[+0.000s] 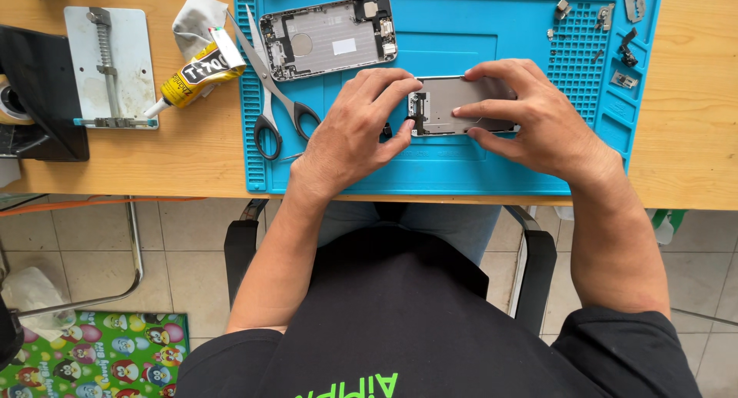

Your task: The person aligns a smartphone screen assembly onto a chassis, then uses a screwdriver to fasten screws along the device's edge. They apply adhesive from a tube to the frame and use tweezers to place small internal components.

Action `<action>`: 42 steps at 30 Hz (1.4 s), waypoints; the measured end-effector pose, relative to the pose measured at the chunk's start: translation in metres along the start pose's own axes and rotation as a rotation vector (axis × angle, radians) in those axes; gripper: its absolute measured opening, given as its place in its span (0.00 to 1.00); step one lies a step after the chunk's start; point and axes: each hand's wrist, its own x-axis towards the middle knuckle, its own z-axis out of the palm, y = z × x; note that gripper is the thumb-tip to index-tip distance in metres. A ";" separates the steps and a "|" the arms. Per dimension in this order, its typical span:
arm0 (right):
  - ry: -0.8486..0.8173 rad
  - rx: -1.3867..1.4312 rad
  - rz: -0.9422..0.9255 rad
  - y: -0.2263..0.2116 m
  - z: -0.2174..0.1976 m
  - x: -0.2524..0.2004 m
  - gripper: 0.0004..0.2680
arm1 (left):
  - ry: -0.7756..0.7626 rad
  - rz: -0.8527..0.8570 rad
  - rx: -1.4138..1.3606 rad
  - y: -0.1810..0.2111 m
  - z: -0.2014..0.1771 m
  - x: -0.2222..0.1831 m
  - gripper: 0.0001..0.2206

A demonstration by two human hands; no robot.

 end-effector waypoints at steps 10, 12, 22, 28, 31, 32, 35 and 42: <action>0.288 0.139 0.180 0.005 -0.010 -0.028 0.13 | -0.052 0.007 0.336 0.011 0.021 0.013 0.34; 0.319 0.031 0.231 0.013 0.001 -0.036 0.13 | -0.089 0.050 0.501 0.017 0.032 0.023 0.40; 0.360 -0.018 0.312 0.006 0.017 -0.041 0.17 | -0.114 0.048 0.410 0.008 0.046 0.035 0.37; 0.399 -0.087 0.204 0.012 0.023 -0.045 0.10 | -0.137 0.100 0.415 0.009 0.041 0.032 0.31; 0.395 -0.100 0.196 0.014 0.026 -0.047 0.09 | -0.123 0.129 0.405 0.007 0.043 0.030 0.27; 0.399 -0.104 0.179 0.015 0.027 -0.047 0.09 | -0.122 0.128 0.399 0.007 0.043 0.030 0.27; 0.412 -0.069 0.182 0.015 0.025 -0.047 0.09 | -0.115 0.128 0.395 0.008 0.041 0.030 0.27; 0.490 0.179 0.301 0.007 0.013 -0.049 0.10 | -0.135 0.114 0.417 0.012 0.040 0.030 0.25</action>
